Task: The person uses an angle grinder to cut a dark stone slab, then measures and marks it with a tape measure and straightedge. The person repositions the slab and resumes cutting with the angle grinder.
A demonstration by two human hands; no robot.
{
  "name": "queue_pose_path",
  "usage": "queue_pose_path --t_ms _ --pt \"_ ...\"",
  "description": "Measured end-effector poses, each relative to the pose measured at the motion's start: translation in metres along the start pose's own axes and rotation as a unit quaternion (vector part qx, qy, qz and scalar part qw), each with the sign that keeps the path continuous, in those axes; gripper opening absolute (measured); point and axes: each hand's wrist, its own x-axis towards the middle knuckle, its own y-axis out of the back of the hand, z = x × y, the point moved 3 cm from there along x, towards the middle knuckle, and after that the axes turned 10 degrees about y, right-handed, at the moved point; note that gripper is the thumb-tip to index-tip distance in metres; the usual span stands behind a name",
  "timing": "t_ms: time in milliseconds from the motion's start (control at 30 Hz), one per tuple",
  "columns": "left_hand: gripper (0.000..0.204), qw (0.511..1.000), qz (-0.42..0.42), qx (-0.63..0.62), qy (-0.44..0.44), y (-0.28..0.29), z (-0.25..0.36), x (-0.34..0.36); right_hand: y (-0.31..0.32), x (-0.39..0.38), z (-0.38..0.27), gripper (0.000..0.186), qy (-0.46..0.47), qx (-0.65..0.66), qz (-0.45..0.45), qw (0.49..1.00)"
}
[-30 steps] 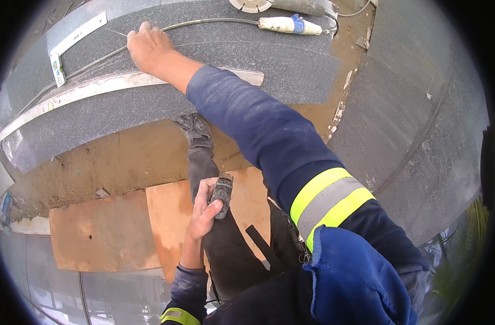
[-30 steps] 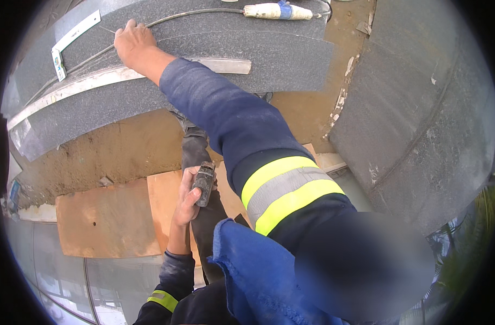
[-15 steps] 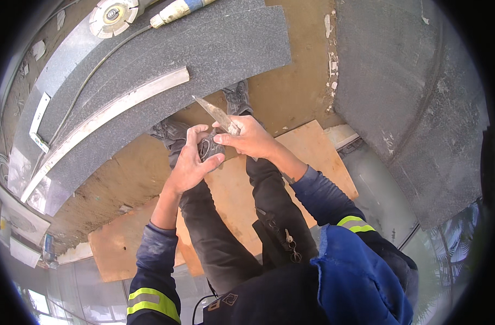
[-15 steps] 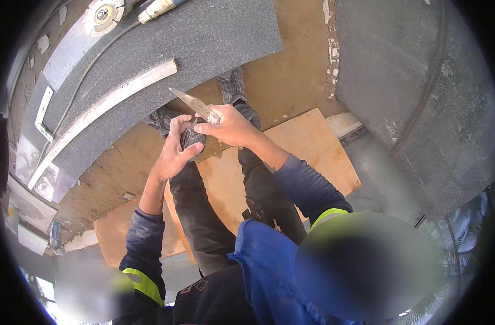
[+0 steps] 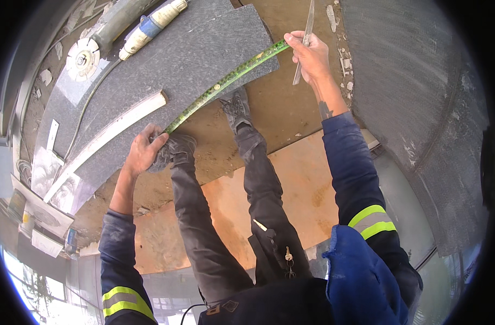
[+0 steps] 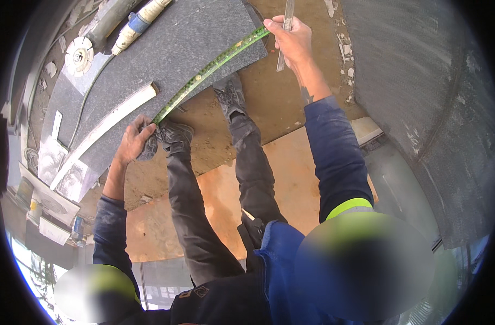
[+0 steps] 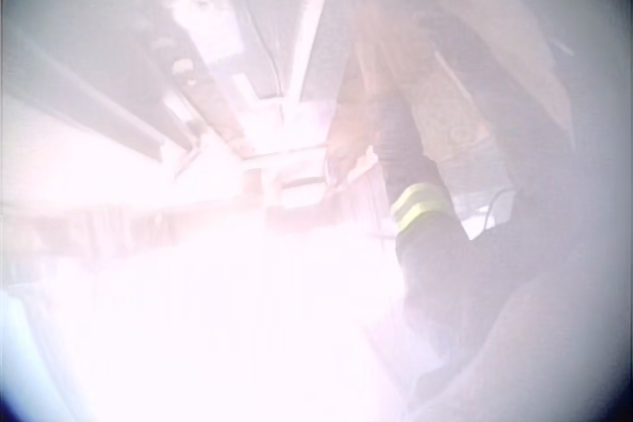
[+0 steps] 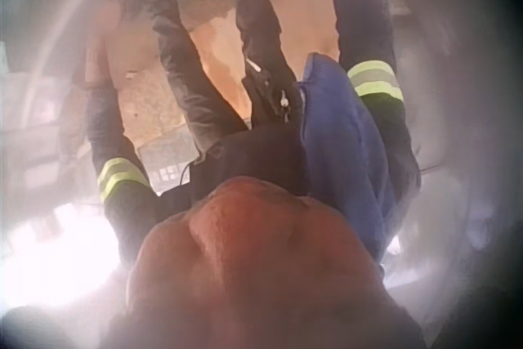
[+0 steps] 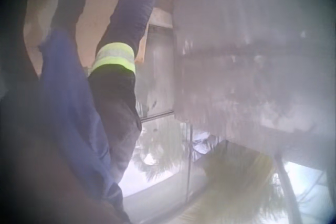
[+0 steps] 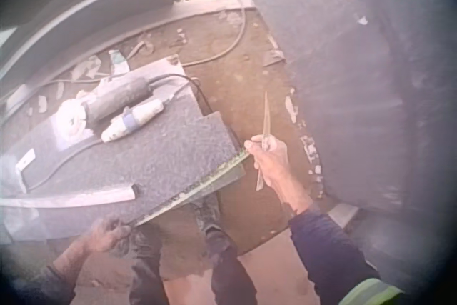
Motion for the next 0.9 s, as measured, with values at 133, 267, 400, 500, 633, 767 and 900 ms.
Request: queue_pose_path --t_ms 133,267,400,500,633,767,900 --pt "0.028 0.987 0.122 0.094 -0.046 0.07 0.033 0.026 -0.018 0.078 0.036 0.024 0.079 -0.085 0.017 0.993" --pt "0.031 0.976 0.142 0.153 -0.056 0.102 0.03 0.078 -0.068 0.089 0.04 0.034 0.169 -0.246 0.086 0.951" --pt "0.036 0.96 0.18 0.215 -0.01 0.102 0.024 0.101 -0.089 0.087 0.032 0.033 0.22 -0.326 0.095 0.914" --pt "0.038 0.955 0.221 0.197 -0.005 0.097 0.018 0.104 -0.09 0.089 0.03 0.031 0.231 -0.348 0.097 0.904" --pt "0.04 0.96 0.23 0.159 -0.026 0.099 0.01 0.108 -0.092 0.091 0.033 0.022 0.216 -0.232 0.112 0.942" --pt "0.042 0.956 0.248 0.156 -0.022 0.099 0.008 0.109 -0.094 0.097 0.041 0.022 0.229 -0.236 0.128 0.936" --pt "0.045 0.934 0.31 0.179 -0.003 0.095 0.018 0.105 -0.081 0.106 0.049 0.022 0.229 -0.224 0.07 0.945"
